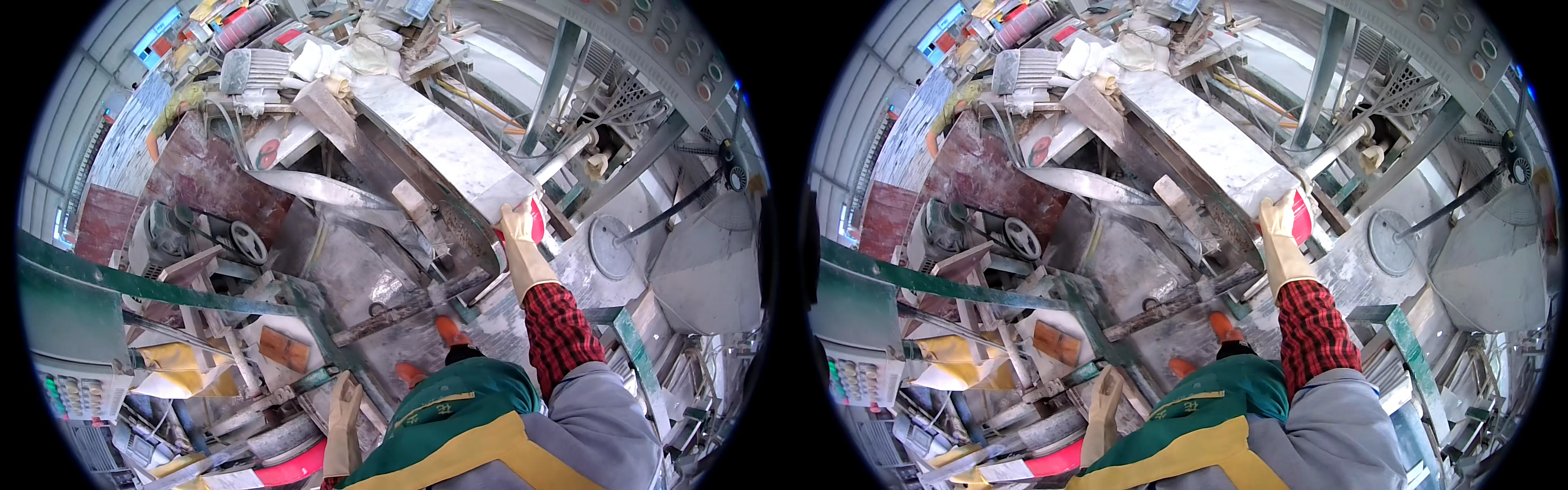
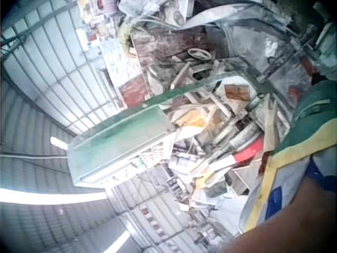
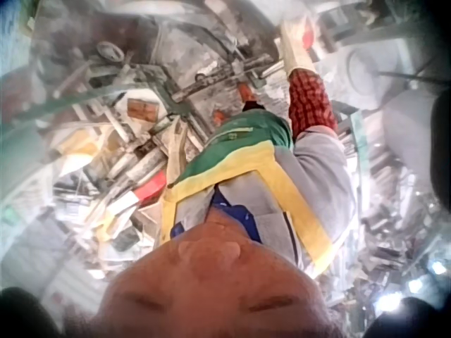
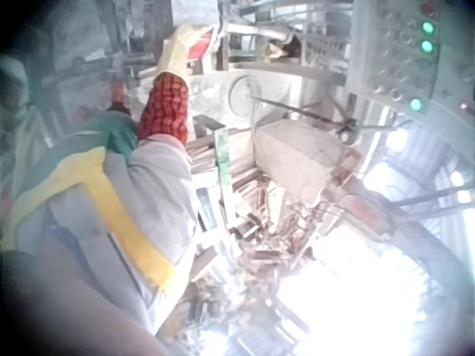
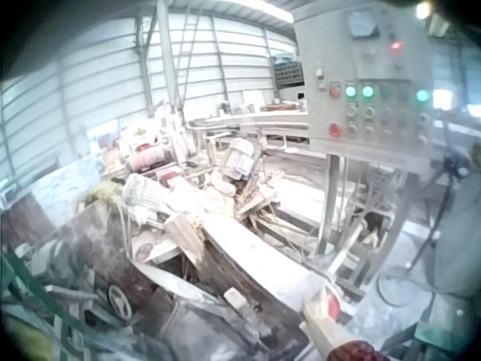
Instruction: The person stands at a large industrial machine and repeatedly places flat rectangular items onto a conveyor belt. The items move through the machine and are collected by another worker in the background. The person continues this repetitive feeding process throughout the clip.
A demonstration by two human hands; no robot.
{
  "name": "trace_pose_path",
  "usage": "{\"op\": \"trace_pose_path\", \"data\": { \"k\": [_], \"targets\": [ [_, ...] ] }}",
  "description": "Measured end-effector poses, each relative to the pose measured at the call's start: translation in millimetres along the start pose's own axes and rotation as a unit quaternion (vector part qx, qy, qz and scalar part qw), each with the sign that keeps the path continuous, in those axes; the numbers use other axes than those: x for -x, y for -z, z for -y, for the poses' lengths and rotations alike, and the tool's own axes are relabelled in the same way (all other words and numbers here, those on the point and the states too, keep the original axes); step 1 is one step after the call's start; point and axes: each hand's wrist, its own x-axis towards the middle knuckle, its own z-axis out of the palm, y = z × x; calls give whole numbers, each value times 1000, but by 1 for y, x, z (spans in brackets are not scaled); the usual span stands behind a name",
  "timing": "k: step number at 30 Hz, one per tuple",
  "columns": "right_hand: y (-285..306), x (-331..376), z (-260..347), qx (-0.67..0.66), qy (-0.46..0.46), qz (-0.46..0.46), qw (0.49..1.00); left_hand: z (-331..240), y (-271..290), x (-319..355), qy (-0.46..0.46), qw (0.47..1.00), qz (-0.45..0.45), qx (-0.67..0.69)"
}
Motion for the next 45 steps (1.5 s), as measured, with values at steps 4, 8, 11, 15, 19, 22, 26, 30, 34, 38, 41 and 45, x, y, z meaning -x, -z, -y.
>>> {"op": "trace_pose_path", "data": {
  "k": [4,8,11,15,19,22,26,30,34,38,41,45],
  "targets": [
    [23,12,38,139,-113,230,957,0,-3,1,10,1000,11,5],
    [20,6,48,251,-131,335,899,-8,-4,-1,23,999,22,-11],
    [20,6,52,290,-136,375,870,4,2,-7,-2,1000,25,-14],
    [31,15,70,244,-151,370,884,9,14,-11,-7,1000,23,-4],
    [40,2,43,4,-145,322,935,5,34,2,0,1000,-13,21],
    [43,13,15,-223,-67,152,960,32,69,16,-23,996,-77,33],
    [46,26,19,-358,-95,48,928,20,105,50,7,977,-205,53],
    [39,31,43,-322,-111,195,920,79,165,74,-30,951,-302,58],
    [52,38,42,-315,-101,224,916,98,200,89,-28,926,-376,-1],
    [55,60,32,-294,-105,186,932,144,246,108,-45,876,-464,-123],
    [60,88,-6,-259,-107,124,952,113,247,137,117,794,-481,-353],
    [75,105,-111,-14,-75,176,981,146,242,153,247,736,-520,-357]
  ]
}}
